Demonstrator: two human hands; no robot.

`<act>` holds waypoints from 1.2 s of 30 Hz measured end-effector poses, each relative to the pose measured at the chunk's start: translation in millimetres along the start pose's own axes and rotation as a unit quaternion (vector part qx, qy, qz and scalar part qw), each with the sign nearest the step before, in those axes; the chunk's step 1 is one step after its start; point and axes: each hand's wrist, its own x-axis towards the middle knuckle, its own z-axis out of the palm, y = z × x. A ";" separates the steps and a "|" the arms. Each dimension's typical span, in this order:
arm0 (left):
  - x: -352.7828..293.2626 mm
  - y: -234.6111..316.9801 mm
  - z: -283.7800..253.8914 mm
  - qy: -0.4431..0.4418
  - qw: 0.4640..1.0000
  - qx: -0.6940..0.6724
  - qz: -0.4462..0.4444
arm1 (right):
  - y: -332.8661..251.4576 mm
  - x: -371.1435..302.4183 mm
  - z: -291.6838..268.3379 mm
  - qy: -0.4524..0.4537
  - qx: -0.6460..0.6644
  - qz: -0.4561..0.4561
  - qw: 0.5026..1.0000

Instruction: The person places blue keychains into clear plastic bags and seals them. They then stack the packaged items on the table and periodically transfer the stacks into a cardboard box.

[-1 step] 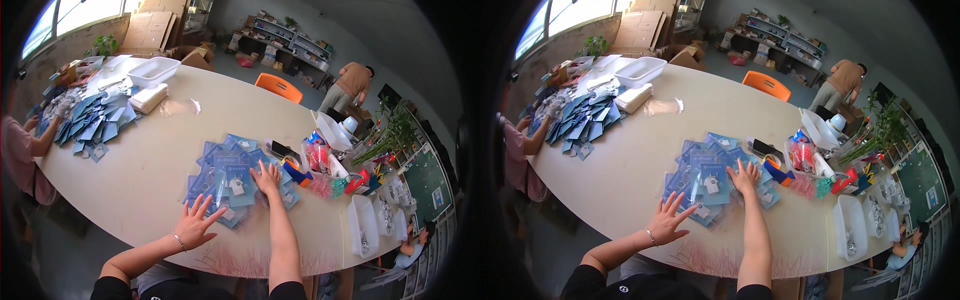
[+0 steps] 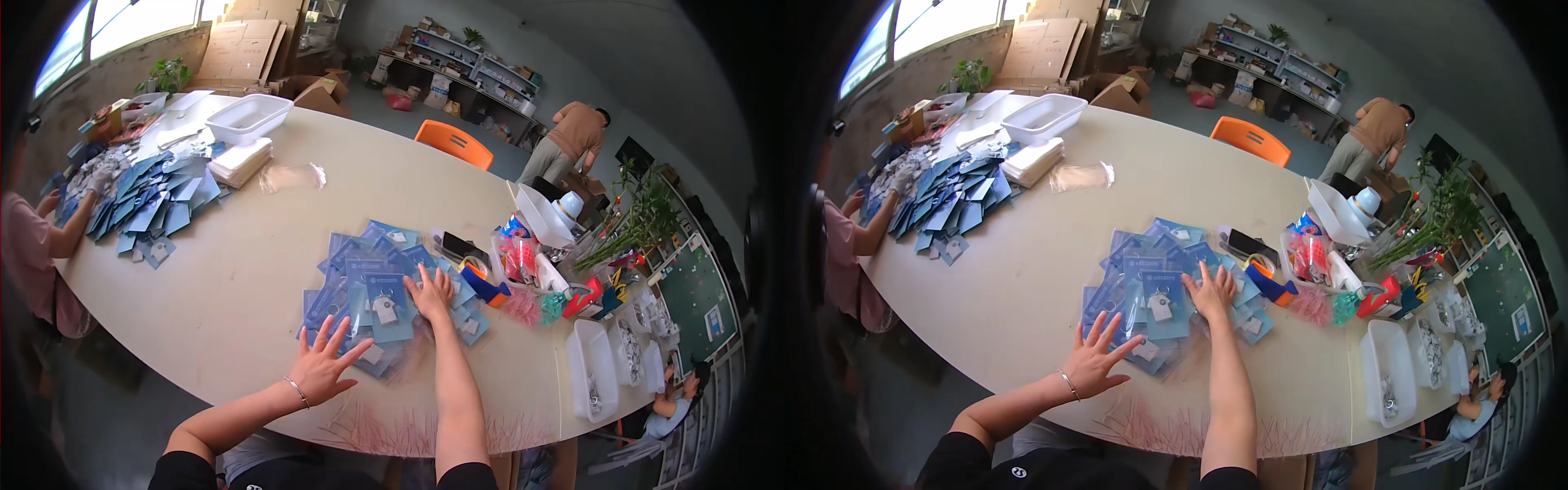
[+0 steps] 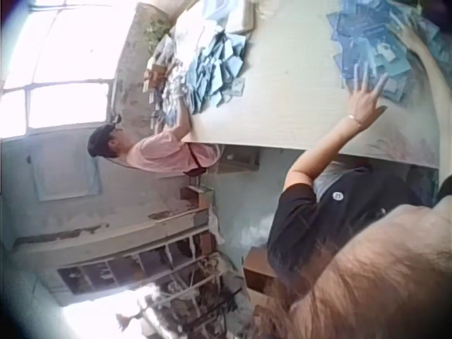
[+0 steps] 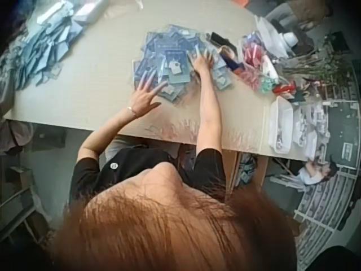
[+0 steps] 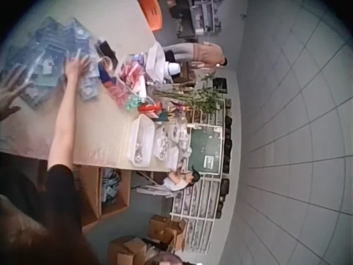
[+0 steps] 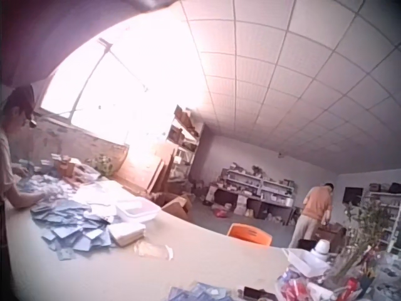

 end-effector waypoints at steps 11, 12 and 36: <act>15.1 -47.3 24.1 -0.017 0.995 0.019 -0.097 | -38.5 77.4 -0.5 0.052 0.094 -0.053 0.993; 12.6 -40.9 23.1 -0.007 0.995 0.020 -0.101 | -35.8 99.3 -1.9 0.032 0.084 -0.060 0.994; 40.5 -46.5 31.2 -0.053 0.996 0.058 0.039 | -74.2 139.6 -1.3 -0.455 0.251 -0.016 0.854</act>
